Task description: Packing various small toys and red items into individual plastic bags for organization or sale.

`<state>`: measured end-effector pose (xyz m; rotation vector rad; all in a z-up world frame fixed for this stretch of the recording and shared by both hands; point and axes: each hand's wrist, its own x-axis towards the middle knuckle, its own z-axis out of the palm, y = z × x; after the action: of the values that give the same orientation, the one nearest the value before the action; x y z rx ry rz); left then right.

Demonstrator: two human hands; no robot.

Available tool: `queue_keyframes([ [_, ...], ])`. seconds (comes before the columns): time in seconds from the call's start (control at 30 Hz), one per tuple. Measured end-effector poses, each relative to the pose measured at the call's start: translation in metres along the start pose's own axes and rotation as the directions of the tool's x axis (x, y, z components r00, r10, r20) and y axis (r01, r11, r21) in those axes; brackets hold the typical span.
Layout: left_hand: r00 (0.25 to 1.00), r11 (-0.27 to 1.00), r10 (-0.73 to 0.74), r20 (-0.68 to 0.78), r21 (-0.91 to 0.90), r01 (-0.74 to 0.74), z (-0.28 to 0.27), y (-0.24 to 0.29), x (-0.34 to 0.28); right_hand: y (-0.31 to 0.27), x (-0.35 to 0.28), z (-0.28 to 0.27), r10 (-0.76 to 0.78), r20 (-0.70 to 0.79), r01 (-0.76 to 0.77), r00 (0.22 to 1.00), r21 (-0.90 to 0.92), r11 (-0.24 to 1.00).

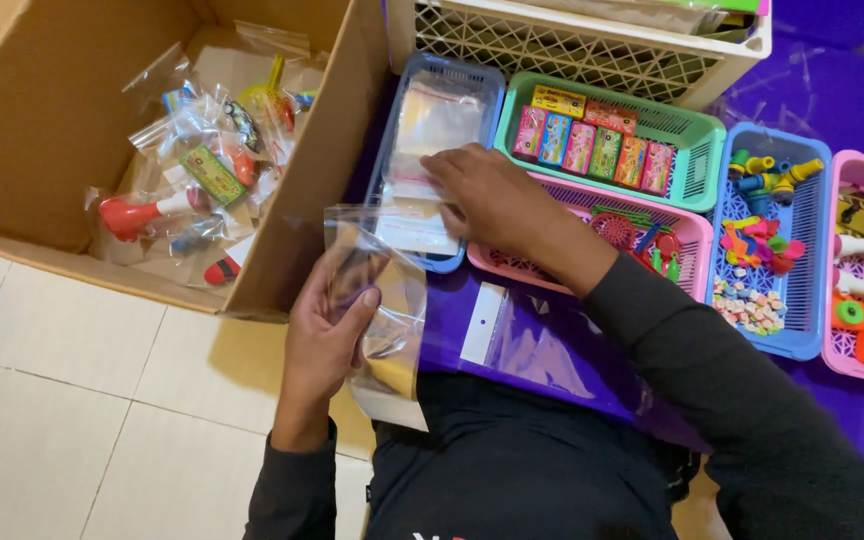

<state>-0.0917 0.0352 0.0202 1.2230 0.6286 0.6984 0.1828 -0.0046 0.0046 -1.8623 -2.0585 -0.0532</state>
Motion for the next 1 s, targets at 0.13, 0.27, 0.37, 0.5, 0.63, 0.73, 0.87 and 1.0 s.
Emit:
queue_keyframes([
  [0.13,0.999,0.995,0.022,0.048,-0.103,-0.017,0.004,0.005,0.007,0.017,0.003,0.016,-0.063,-0.049,0.056,0.997,-0.128,0.99],
  [0.27,0.99,0.987,0.015,0.143,-0.162,0.008,0.004,0.011,0.021,0.023,0.007,-0.004,0.033,-0.153,-0.02,0.988,0.085,0.996],
  [0.37,0.984,0.993,-0.052,0.169,-0.096,0.069,0.011,0.02,0.037,0.017,0.015,-0.042,0.085,-0.185,-0.046,0.979,0.201,0.978],
  [0.5,0.973,0.991,-0.083,0.213,-0.084,0.103,0.027,0.016,0.068,0.037,0.021,-0.065,0.177,-0.306,-0.117,0.936,0.202,0.972],
  [0.63,0.981,0.993,-0.097,0.169,0.085,0.084,0.049,0.026,0.098,0.055,0.026,-0.076,0.162,-0.418,-0.096,0.894,0.174,0.98],
  [0.73,0.98,0.993,-0.081,0.181,0.103,0.063,0.058,0.012,0.126,0.054,0.026,-0.085,0.209,-0.446,-0.131,0.87,0.2,0.971],
  [0.87,0.977,0.99,-0.058,0.207,0.14,0.029,0.069,-0.001,0.15,0.053,0.026,-0.09,0.192,-0.5,-0.112,0.844,0.186,0.976],
  [1.0,0.995,0.849,-0.027,0.092,0.527,-0.025,0.076,0.005,0.155,0.046,0.023,-0.094,0.145,-0.589,-0.103,0.795,0.105,0.989],
])
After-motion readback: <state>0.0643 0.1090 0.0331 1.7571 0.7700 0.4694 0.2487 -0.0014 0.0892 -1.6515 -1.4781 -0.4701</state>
